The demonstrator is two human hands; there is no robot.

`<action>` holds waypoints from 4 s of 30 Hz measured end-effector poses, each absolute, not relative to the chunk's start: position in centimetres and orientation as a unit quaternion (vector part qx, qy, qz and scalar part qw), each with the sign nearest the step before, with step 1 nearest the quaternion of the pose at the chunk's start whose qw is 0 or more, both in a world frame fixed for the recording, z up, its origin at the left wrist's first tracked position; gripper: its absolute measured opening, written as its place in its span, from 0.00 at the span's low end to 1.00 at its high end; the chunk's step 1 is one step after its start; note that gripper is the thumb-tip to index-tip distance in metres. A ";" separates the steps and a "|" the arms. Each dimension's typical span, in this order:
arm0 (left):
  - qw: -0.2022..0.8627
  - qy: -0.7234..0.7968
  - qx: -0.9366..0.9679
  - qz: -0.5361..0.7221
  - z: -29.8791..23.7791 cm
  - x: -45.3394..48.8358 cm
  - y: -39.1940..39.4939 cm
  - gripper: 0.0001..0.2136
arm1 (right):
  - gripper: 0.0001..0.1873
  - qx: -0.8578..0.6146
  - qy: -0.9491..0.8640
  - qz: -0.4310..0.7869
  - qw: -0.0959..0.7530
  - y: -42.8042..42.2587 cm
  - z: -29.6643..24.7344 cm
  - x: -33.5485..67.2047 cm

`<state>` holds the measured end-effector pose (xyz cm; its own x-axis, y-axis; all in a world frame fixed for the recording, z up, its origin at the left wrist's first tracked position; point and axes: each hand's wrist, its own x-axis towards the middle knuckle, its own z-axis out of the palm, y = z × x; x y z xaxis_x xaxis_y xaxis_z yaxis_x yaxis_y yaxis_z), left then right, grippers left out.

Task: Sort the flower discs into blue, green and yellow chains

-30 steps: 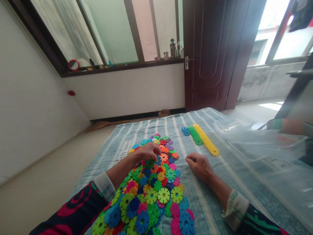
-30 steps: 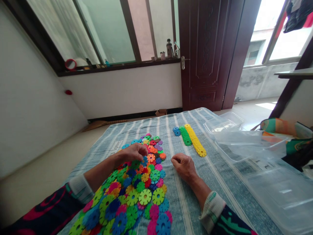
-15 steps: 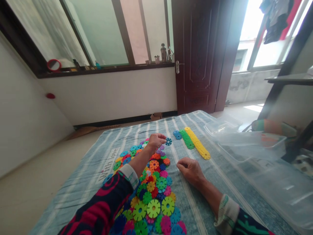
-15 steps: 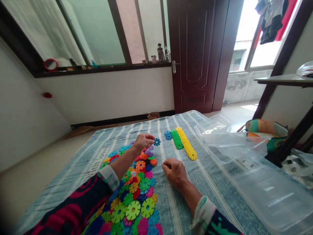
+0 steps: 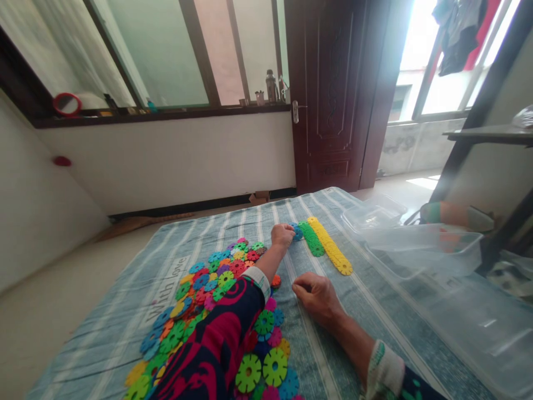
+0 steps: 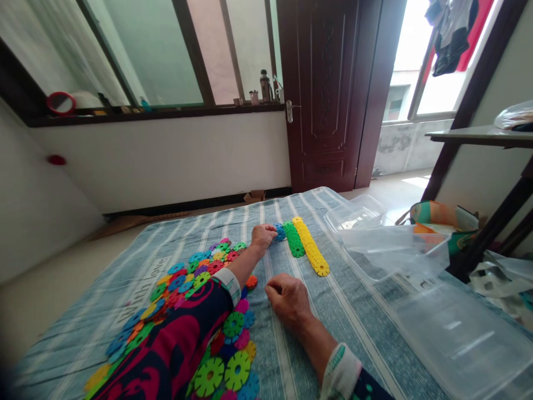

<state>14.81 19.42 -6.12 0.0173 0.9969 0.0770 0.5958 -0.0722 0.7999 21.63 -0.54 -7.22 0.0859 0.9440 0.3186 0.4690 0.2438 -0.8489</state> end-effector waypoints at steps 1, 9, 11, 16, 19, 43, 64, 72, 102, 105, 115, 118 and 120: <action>0.289 0.612 0.657 0.331 -6.2 14.9 19.6 0.14 | 0.09 -0.563 -0.628 0.249 0.476 -0.5 -7.2 21.6; 0.206 0.611 0.708 0.287 -5.4 15.1 19.6 0.13 | 0.09 -0.564 -0.628 0.253 0.473 -0.6 -7.1 21.6; 0.179 0.614 0.716 0.279 -5.1 14.9 19.2 0.11 | 0.09 -0.564 -0.629 0.252 0.472 -0.6 -7.0 21.6; 0.126 0.613 0.736 0.258 -4.7 14.7 17.5 0.10 | 0.09 -0.565 -0.629 0.251 0.471 -0.4 -7.1 21.6; 0.104 0.613 0.744 0.244 -4.8 14.7 16.7 0.14 | 0.10 -0.563 -0.632 0.246 0.472 -0.4 -7.2 21.7; 0.039 0.637 0.737 0.224 -5.3 15.1 16.5 0.14 | 0.10 -0.563 -0.635 0.239 0.472 -0.4 -7.3 21.6; 0.133 0.648 0.694 0.285 -4.3 12.2 16.6 0.07 | 0.10 -0.559 -0.639 0.251 0.465 -0.5 -7.6 21.9; 0.158 0.655 0.707 0.215 -3.7 7.1 16.6 0.11 | 0.09 -0.561 -0.638 0.256 0.461 -0.6 -7.8 21.9; 0.225 0.528 0.819 0.003 1.5 -3.9 8.2 0.07 | 0.11 -0.561 -0.643 0.250 0.458 -1.0 -8.2 22.2; 0.258 0.530 0.808 0.011 1.3 -3.9 8.3 0.05 | 0.10 -0.558 -0.645 0.251 0.459 -0.9 -8.1 22.2; 0.323 0.567 0.752 0.087 1.9 -3.2 9.6 0.04 | 0.10 -0.559 -0.644 0.251 0.458 -0.8 -8.1 22.2; 0.316 0.579 0.743 0.115 1.8 -2.2 10.5 0.06 | 0.09 -0.561 -0.643 0.249 0.458 -0.7 -8.2 22.2; 0.315 0.587 0.735 0.125 1.7 -1.6 11.2 0.09 | 0.09 -0.561 -0.643 0.248 0.459 -0.7 -8.2 22.2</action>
